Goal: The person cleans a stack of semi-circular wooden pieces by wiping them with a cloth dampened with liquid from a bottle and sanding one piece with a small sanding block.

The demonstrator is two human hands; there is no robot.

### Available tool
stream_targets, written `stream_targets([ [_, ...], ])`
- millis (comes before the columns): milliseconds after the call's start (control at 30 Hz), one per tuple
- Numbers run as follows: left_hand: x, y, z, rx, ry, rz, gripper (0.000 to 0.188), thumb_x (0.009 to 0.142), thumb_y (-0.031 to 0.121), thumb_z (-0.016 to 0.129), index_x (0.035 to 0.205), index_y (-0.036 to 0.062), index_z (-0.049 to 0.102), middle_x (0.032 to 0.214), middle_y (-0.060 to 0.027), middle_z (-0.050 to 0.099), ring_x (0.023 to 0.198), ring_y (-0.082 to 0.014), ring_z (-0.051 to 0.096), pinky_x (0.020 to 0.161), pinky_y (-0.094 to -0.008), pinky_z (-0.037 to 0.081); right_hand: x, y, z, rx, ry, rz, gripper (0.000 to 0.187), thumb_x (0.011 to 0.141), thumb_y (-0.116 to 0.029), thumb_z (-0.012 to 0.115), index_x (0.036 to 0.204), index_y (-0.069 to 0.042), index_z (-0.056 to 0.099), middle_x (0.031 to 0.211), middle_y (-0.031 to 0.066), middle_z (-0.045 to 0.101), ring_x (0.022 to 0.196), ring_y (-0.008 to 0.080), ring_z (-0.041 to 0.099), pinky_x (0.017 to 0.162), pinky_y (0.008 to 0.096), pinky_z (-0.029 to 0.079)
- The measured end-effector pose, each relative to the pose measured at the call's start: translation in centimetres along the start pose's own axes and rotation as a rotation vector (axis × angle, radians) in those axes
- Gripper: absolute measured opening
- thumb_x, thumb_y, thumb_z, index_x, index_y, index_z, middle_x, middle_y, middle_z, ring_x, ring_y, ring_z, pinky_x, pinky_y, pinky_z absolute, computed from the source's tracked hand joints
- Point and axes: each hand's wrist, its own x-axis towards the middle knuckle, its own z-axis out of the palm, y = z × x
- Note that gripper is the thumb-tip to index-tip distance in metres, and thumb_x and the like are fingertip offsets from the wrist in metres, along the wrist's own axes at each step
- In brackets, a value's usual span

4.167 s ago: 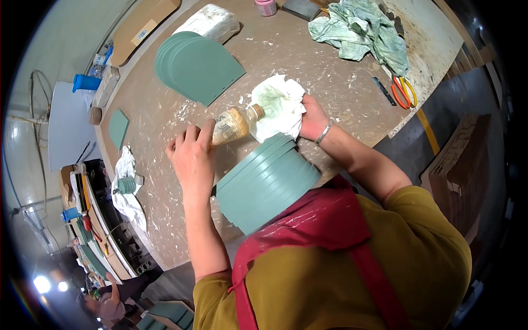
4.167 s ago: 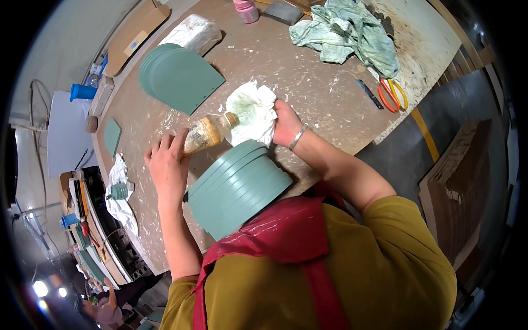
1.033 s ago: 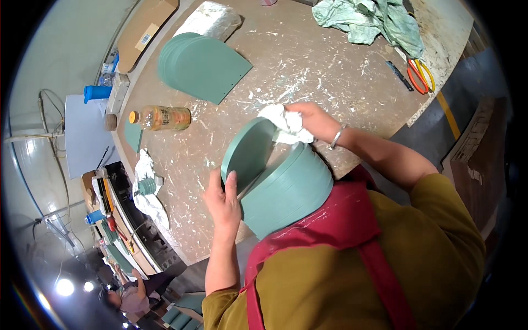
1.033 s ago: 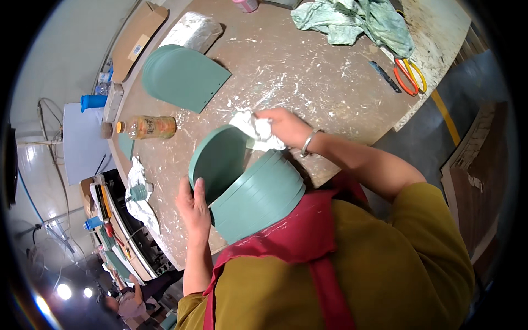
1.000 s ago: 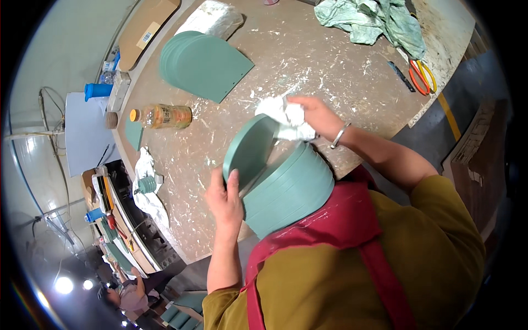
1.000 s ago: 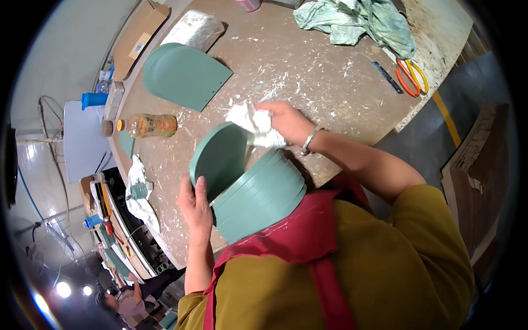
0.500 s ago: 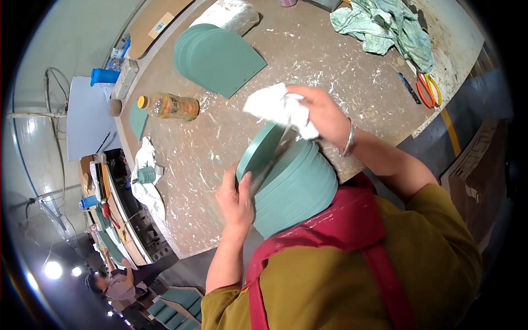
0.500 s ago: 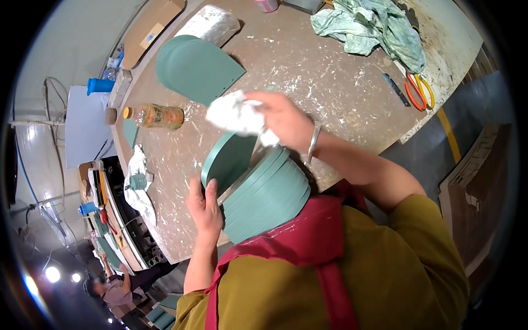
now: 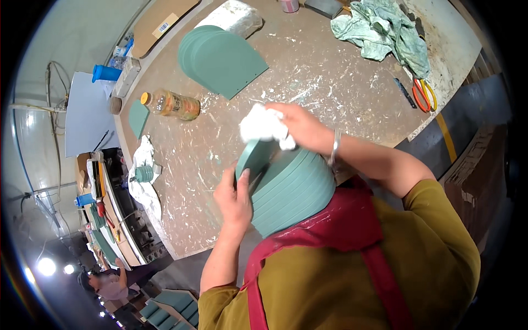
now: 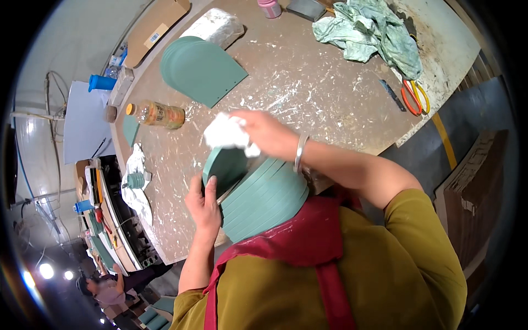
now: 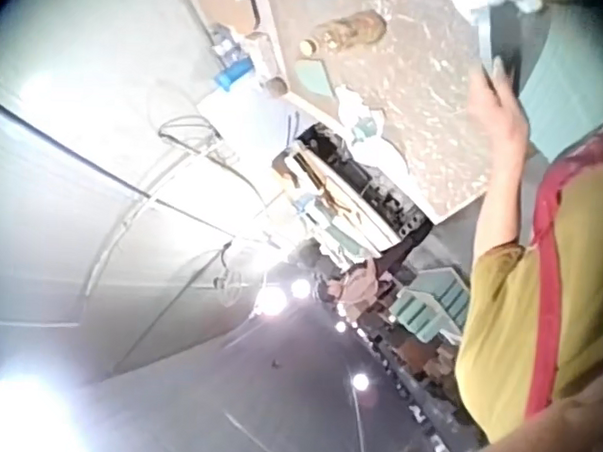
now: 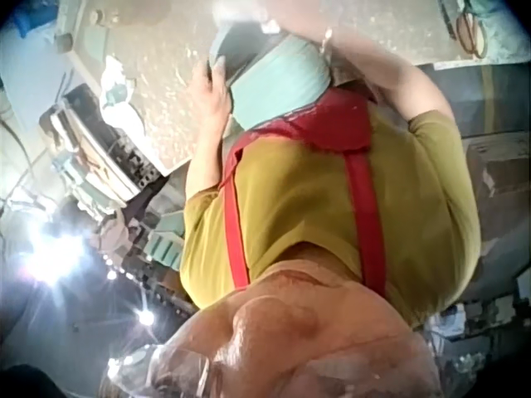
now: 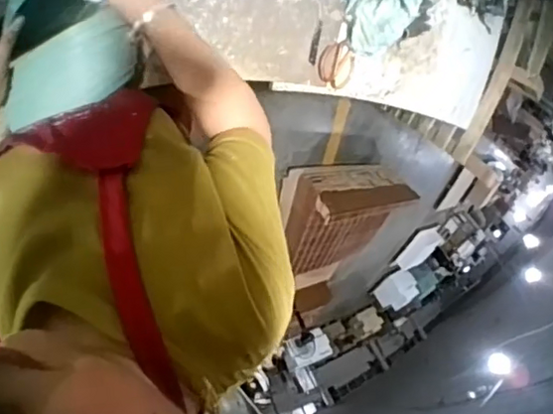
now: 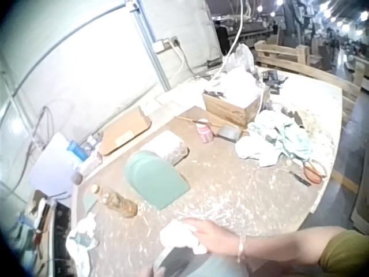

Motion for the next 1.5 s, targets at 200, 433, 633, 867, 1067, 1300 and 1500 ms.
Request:
stream_targets([
  [200, -0.2, 0.3, -0.1, -0.027, 0.008, 0.003, 0.020, 0.089, 0.008, 0.060, 0.107, 0.0008, 0.060, 0.076, -0.0131, 0.062, 0.068, -0.0115, 0.055, 0.066, -0.0264, 0.046, -0.4, -2.4, -3.8, 0.781, 0.116, 0.089, 0.037, 0.099, -0.023, 0.045, 0.124, 0.003, 0.052, 0.115, 0.0090, 0.061, 0.097, 0.0161, 0.062, 0.084, 0.0293, 0.051],
  [433, -0.2, -0.5, 0.3, -0.055, 0.036, 0.054, 0.022, 0.088, 0.008, 0.061, 0.109, 0.0018, 0.062, 0.076, -0.0133, 0.063, 0.068, -0.0130, 0.057, 0.066, -0.0279, 0.048, 0.2, -2.6, 1.2, -0.275, -0.216, -0.207, 0.031, 0.098, -0.019, 0.044, 0.121, -0.001, 0.055, 0.105, 0.0059, 0.063, 0.089, 0.0101, 0.060, 0.079, 0.0256, 0.050],
  [633, -0.2, 0.7, -0.3, 0.098, -0.064, 0.120, 0.023, 0.088, 0.010, 0.062, 0.109, 0.0034, 0.062, 0.074, -0.0129, 0.063, 0.065, -0.0138, 0.056, 0.064, -0.0276, 0.047, 1.0, 0.6, -1.1, 0.324, 0.061, 0.255, 0.027, 0.096, -0.016, 0.046, 0.114, 0.000, 0.059, 0.104, 0.0062, 0.063, 0.088, 0.0116, 0.062, 0.073, 0.0252, 0.050],
  [867, -0.4, -0.1, 0.1, -0.037, -0.015, 0.059, 0.022, 0.088, 0.010, 0.062, 0.109, 0.0040, 0.062, 0.075, -0.0123, 0.062, 0.065, -0.0138, 0.056, 0.065, -0.0268, 0.047, -0.6, -2.8, 0.0, -0.092, -0.197, -0.013, 0.032, 0.096, -0.015, 0.048, 0.125, -0.001, 0.051, 0.112, 0.0066, 0.062, 0.101, 0.0149, 0.060, 0.087, 0.0297, 0.049],
  [1067, -0.1, 1.0, -0.2, 0.058, -0.066, 0.070, 0.022, 0.087, 0.008, 0.062, 0.108, 0.0038, 0.062, 0.071, -0.0141, 0.059, 0.062, -0.0139, 0.054, 0.062, -0.0279, 0.047, -0.4, -1.9, -0.8, 0.234, -0.087, 0.164, 0.034, 0.096, -0.018, 0.048, 0.125, -0.003, 0.053, 0.115, 0.0059, 0.060, 0.099, 0.0108, 0.057, 0.085, 0.0257, 0.047],
  [1300, -0.2, 0.3, 0.1, 0.003, -0.019, 0.043, 0.022, 0.087, 0.010, 0.062, 0.108, 0.0034, 0.062, 0.074, -0.0138, 0.061, 0.063, -0.0142, 0.055, 0.063, -0.0277, 0.047, -0.5, -2.8, -0.1, 0.014, -0.274, 0.018, 0.035, 0.093, -0.008, 0.049, 0.127, 0.000, 0.052, 0.118, 0.0070, 0.060, 0.105, 0.0127, 0.057, 0.090, 0.0269, 0.046],
  [1500, 0.1, 1.0, -0.3, 0.006, -0.060, 0.036, 0.021, 0.088, 0.009, 0.061, 0.108, 0.0039, 0.063, 0.080, -0.0120, 0.065, 0.070, -0.0132, 0.058, 0.068, -0.0272, 0.047, -0.2, -2.5, -1.6, 0.270, -0.152, 0.232, 0.037, 0.094, -0.010, 0.047, 0.129, 0.001, 0.051, 0.120, 0.0072, 0.060, 0.106, 0.0121, 0.057, 0.089, 0.0260, 0.047],
])
